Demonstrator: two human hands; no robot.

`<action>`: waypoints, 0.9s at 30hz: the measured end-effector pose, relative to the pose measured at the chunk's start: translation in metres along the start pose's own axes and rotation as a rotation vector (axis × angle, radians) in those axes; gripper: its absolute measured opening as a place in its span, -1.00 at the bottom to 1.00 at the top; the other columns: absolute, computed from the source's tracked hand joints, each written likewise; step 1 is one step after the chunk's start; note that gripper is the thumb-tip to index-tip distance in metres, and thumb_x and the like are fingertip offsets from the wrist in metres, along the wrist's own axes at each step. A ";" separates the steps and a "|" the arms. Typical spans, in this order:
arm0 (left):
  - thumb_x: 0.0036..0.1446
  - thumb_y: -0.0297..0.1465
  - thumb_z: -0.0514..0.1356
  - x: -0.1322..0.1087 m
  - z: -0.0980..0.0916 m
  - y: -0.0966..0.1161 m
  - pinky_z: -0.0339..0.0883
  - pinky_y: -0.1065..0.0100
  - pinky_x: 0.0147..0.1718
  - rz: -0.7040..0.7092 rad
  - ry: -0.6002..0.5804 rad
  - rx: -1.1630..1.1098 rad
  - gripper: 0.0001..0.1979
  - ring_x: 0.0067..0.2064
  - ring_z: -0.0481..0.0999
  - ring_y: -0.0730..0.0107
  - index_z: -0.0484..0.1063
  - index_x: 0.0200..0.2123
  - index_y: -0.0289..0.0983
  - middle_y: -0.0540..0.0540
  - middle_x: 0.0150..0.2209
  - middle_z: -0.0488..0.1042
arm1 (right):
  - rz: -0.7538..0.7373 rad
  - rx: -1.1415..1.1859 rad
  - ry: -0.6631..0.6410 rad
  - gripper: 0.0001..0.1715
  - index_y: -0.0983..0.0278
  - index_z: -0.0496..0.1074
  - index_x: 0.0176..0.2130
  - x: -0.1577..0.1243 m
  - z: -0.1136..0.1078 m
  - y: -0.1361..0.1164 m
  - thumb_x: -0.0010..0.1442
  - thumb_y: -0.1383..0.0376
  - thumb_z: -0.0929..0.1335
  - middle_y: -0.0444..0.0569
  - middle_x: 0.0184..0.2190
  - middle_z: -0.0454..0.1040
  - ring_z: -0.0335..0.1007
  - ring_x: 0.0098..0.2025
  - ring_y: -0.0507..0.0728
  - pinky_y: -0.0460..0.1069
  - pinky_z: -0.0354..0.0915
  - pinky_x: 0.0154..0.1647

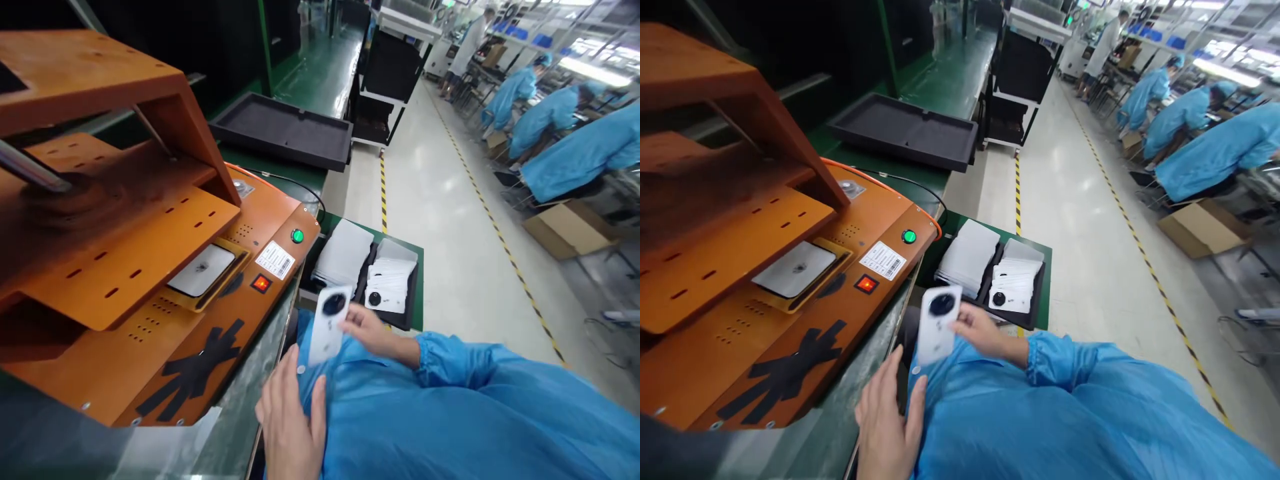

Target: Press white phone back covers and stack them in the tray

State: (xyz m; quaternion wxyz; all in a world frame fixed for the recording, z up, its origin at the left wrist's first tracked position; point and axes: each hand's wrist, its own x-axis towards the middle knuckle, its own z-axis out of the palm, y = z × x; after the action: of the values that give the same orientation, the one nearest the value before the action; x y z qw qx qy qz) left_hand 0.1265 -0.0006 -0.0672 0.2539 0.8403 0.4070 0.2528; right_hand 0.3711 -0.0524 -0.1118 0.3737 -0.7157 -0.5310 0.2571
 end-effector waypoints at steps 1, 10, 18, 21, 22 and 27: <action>0.35 -0.23 0.13 -0.002 0.000 -0.003 0.35 0.00 0.06 0.003 -0.039 -0.007 -0.45 0.19 0.45 0.00 0.19 0.35 -0.19 -0.28 0.21 0.45 | 0.045 -0.125 0.083 -0.60 0.29 0.48 -0.15 0.005 -0.019 0.020 0.44 0.06 0.23 -0.07 -0.39 0.53 0.43 -0.37 0.04 -0.08 0.37 -0.32; 0.37 -0.38 0.11 -0.031 -0.020 0.008 0.46 0.19 0.05 -0.011 -0.246 -0.283 -0.74 -0.01 0.58 0.26 0.51 0.04 -0.15 -0.12 -0.04 0.62 | 0.087 -0.520 0.000 -0.67 0.22 0.51 -0.44 -0.006 -0.121 0.142 0.19 0.05 0.36 0.03 -0.52 0.53 0.37 -0.53 0.15 0.00 0.21 -0.50; 0.36 -0.39 0.16 -0.056 -0.063 0.005 0.43 0.26 -0.01 -0.188 -0.153 -0.316 -0.78 -0.07 0.56 0.33 0.53 0.00 -0.13 -0.07 -0.12 0.63 | -0.261 -0.687 -0.049 -0.59 0.23 0.58 -0.34 0.037 -0.102 0.159 0.20 -0.01 0.34 0.21 -0.44 0.53 0.39 -0.51 0.27 0.11 0.17 -0.57; 0.35 -0.41 0.16 -0.076 -0.096 -0.026 0.42 0.30 -0.07 -0.337 0.080 -0.173 -0.82 -0.12 0.57 0.35 0.56 -0.10 -0.14 -0.05 -0.17 0.62 | -0.533 -0.628 -0.272 -0.66 0.25 0.57 -0.06 0.049 -0.055 0.099 0.36 0.22 0.26 0.15 -0.28 0.56 0.51 -0.29 0.21 0.07 0.40 -0.32; 0.35 -0.40 0.16 -0.080 -0.107 -0.040 0.42 0.30 -0.08 -0.398 0.166 -0.110 -0.84 -0.12 0.57 0.34 0.57 -0.13 -0.14 -0.06 -0.17 0.62 | -0.650 -0.549 -0.387 -0.66 0.24 0.54 0.01 0.050 -0.034 0.069 0.38 0.29 0.25 0.12 -0.23 0.57 0.52 -0.23 0.17 0.05 0.43 -0.21; 0.35 -0.26 0.15 -0.065 -0.147 -0.119 0.36 0.20 0.05 -0.541 0.465 0.177 -0.78 -0.05 0.56 0.26 0.58 -0.20 -0.19 -0.08 -0.15 0.62 | -1.156 -0.092 -0.576 -0.72 0.26 0.48 0.03 0.041 0.081 -0.095 0.40 0.35 0.26 0.01 -0.25 0.55 0.44 -0.23 0.09 0.01 0.38 -0.19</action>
State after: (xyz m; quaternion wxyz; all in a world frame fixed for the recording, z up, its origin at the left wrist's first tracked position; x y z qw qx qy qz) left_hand -0.0676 0.0435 -0.0478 0.1384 0.6410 0.6817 0.3245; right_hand 0.2674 0.0224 -0.0819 0.2633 -0.2321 -0.9203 0.1730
